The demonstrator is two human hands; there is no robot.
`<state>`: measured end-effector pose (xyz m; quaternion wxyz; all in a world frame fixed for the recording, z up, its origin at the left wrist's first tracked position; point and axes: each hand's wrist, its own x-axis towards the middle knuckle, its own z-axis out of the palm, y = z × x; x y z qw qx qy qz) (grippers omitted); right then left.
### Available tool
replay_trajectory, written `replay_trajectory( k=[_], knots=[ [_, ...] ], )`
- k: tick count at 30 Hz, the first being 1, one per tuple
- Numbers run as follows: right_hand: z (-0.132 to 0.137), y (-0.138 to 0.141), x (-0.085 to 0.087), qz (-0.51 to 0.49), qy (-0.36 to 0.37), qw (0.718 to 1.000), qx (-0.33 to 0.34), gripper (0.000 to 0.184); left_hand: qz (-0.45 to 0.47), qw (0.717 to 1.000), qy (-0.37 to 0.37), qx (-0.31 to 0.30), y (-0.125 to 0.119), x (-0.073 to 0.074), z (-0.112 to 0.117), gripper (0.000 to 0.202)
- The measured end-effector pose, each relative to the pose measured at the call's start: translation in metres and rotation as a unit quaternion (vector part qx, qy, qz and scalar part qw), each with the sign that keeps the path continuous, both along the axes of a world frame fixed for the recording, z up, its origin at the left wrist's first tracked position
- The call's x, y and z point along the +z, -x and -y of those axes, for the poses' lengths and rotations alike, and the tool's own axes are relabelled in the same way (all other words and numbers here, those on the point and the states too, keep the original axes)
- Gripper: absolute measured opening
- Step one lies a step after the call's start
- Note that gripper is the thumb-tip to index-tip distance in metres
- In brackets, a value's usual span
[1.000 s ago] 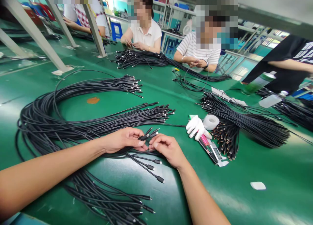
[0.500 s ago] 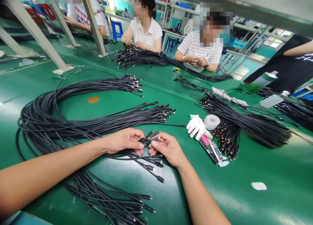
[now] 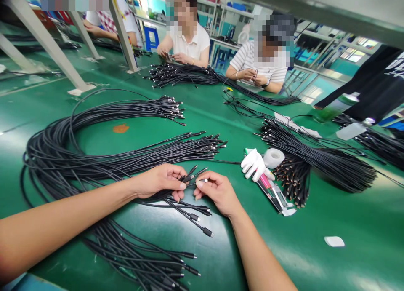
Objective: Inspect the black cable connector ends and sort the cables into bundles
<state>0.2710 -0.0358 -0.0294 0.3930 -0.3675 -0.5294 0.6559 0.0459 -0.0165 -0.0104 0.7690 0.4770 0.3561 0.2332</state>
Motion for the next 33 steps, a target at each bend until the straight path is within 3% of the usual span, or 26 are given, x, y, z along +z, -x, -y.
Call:
replay_trajectory(
  k=[10,17,22,27,33],
  knots=[
    [0.0008,-0.0008,-0.0008,0.068,-0.032,0.997,-0.006,0.039,0.01,1.0,-0.004,-0.019,0.0002,-0.0021,0.0009,0.032],
    [-0.0015,0.0036,-0.0046,-0.029,0.069,0.997,-0.035,0.051,0.001,1.0,-0.005,-0.023,0.0004,-0.0015,0.0002,0.03],
    [-0.0032,0.003,-0.0052,-0.063,0.068,0.994,-0.061,0.042,-0.004,1.0,-0.006,-0.024,-0.0001,-0.0004,0.0004,0.03],
    [-0.0028,0.0009,-0.0063,-0.052,0.052,0.996,-0.059,0.057,-0.001,1.0,-0.006,0.0,-0.0007,-0.0005,0.0003,0.031],
    [-0.0037,0.0002,-0.0078,-0.052,0.058,0.995,-0.056,0.028,-0.027,0.999,-0.025,-0.014,0.0006,-0.0029,-0.0003,0.031]
  ],
)
